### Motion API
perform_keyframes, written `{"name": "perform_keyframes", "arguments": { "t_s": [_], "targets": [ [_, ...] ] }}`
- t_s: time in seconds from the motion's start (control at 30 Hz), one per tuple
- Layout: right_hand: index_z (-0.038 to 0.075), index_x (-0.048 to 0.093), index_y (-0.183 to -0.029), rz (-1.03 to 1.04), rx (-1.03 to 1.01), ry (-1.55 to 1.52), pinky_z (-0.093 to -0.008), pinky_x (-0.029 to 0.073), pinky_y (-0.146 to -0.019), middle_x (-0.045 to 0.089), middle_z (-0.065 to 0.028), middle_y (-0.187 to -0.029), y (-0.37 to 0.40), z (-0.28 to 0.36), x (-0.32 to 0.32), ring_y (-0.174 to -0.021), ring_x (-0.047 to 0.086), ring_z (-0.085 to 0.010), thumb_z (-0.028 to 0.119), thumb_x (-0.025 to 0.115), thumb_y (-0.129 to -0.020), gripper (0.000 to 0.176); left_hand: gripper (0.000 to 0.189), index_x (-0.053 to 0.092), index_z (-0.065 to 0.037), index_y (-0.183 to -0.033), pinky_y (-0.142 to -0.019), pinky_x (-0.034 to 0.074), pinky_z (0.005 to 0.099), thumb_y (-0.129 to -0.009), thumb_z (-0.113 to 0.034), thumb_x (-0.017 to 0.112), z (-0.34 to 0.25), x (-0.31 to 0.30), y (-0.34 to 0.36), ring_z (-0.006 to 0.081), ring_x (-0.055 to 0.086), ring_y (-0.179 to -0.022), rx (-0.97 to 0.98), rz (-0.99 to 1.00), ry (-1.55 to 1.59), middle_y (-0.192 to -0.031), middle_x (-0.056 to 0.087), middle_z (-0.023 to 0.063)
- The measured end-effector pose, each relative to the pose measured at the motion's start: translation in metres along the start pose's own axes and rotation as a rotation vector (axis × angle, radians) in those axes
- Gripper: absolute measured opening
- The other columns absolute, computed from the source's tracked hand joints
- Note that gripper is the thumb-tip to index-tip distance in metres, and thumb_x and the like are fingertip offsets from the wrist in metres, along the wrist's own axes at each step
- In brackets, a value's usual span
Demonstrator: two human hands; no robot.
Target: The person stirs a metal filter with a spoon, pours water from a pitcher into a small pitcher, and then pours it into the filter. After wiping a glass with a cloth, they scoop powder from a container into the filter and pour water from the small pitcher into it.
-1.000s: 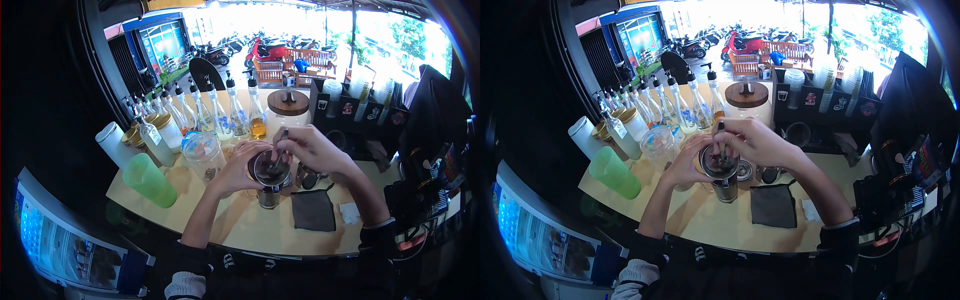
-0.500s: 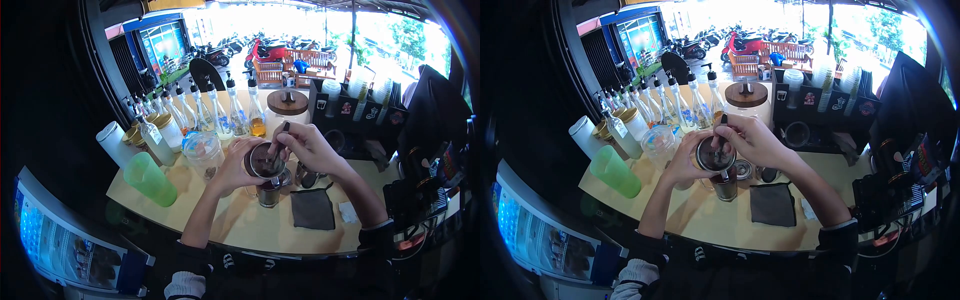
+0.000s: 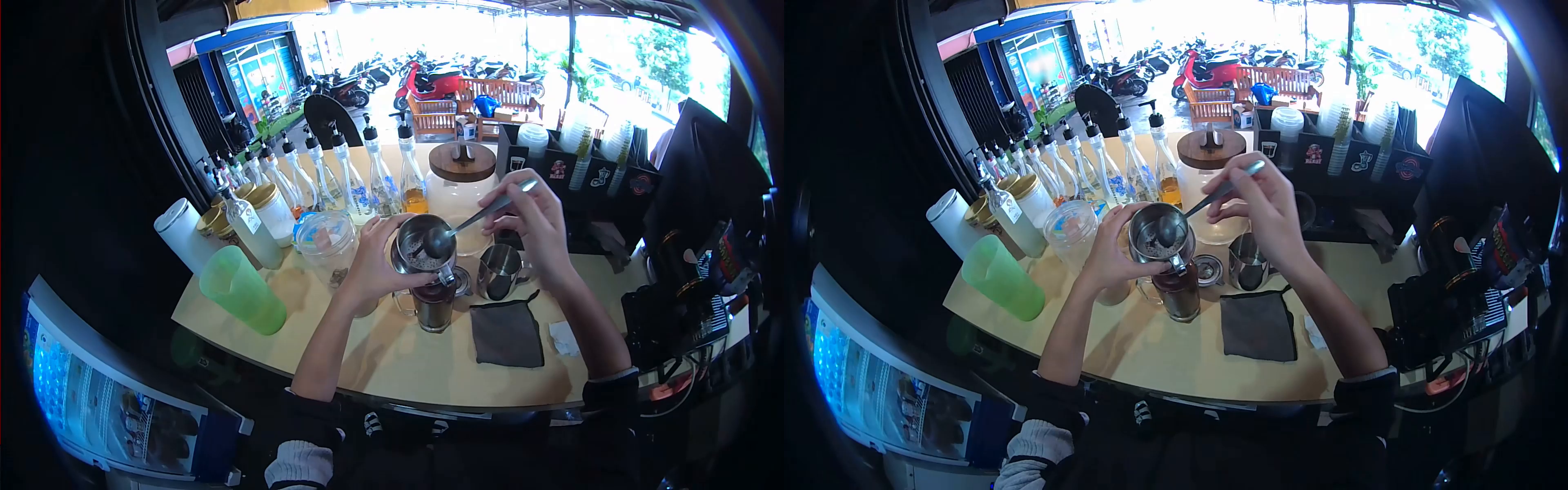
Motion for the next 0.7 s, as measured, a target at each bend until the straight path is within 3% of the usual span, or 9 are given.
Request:
{"name": "perform_keyframes", "arguments": {
  "t_s": [0.2, 0.33, 0.37, 0.43, 0.6, 0.7],
  "targets": [
    [0.004, 0.046, -0.097, -0.133, -0.124, -0.13, -0.0319, 0.055, -0.068, 0.06, -0.014, -0.092, 0.024, 0.004, -0.032, -0.075, 0.063, -0.017, 0.019, 0.04, -0.1, 0.016, 0.081, 0.055, -0.004, -0.118, -0.099, 0.04, 0.0373, -0.05, -0.031, 0.089, 0.004, 0.003, 0.006, 0.0249, 0.055, -0.11, -0.075, -0.054, 0.023, -0.111, 0.061, 0.0118],
    [0.004, 0.046, -0.096, -0.193, -0.197, -0.134, -0.032, 0.055, -0.069, 0.059, -0.0143, -0.093, 0.048, 0.005, -0.049, -0.075, 0.062, -0.0167, 0.019, 0.038, -0.1, 0.017, 0.079, 0.054, -0.002, -0.118, -0.097, 0.042, 0.0362, -0.051, -0.029, 0.089, 0.013, 0.007, 0.009, 0.0229, 0.058, -0.107, -0.079, -0.074, -0.014, -0.111, 0.061, 0.0114],
    [0.003, 0.045, -0.096, -0.201, -0.224, -0.121, -0.0319, 0.055, -0.069, 0.059, -0.0143, -0.092, 0.055, 0.006, -0.051, -0.075, 0.062, -0.0167, 0.019, 0.038, -0.1, 0.018, 0.083, 0.053, -0.002, -0.121, -0.1, 0.039, 0.0382, -0.052, -0.032, 0.088, 0.012, 0.007, 0.009, 0.0259, 0.053, -0.112, -0.146, -0.034, 0.065, -0.115, 0.058, 0.0135],
    [0.003, 0.046, -0.095, -0.225, -0.22, -0.1, -0.0321, 0.055, -0.069, 0.059, -0.0144, -0.093, 0.068, 0.004, -0.056, -0.075, 0.062, -0.0165, 0.019, 0.038, -0.101, 0.019, 0.087, 0.051, -0.002, -0.125, -0.103, 0.036, 0.0401, -0.053, -0.035, 0.087, 0.011, 0.009, 0.011, 0.0288, 0.048, -0.118, -0.213, 0.009, 0.146, -0.12, 0.054, 0.0157],
    [0.0, 0.052, -0.093, -0.248, -0.142, 0.008, -0.0318, 0.054, -0.071, 0.059, -0.0136, -0.094, 0.098, -0.021, -0.062, -0.076, 0.061, -0.0166, 0.017, 0.038, -0.1, 0.023, 0.083, 0.053, 0.001, -0.121, -0.098, 0.041, 0.0371, -0.053, -0.032, 0.087, -0.002, 0.005, 0.011, 0.0253, 0.055, -0.11, -0.162, -0.008, 0.248, -0.114, 0.057, 0.014],
    [-0.002, 0.054, -0.093, -0.232, -0.052, 0.081, -0.0317, 0.053, -0.075, 0.059, -0.0127, -0.095, 0.117, -0.044, -0.064, -0.081, 0.061, -0.017, 0.015, 0.039, -0.1, 0.024, 0.079, 0.054, 0.002, -0.12, -0.098, 0.041, 0.036, -0.055, -0.029, 0.087, -0.001, 0.008, 0.014, 0.023, 0.057, -0.108, -0.118, -0.033, 0.102, -0.112, 0.06, 0.0138]
  ]
}}
Point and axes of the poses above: each hand's wrist, its own y-axis away from the middle knuckle, its own x-axis out of the palm, z = x × y, the point moved 4 cm from there along -y, towards the middle knuckle
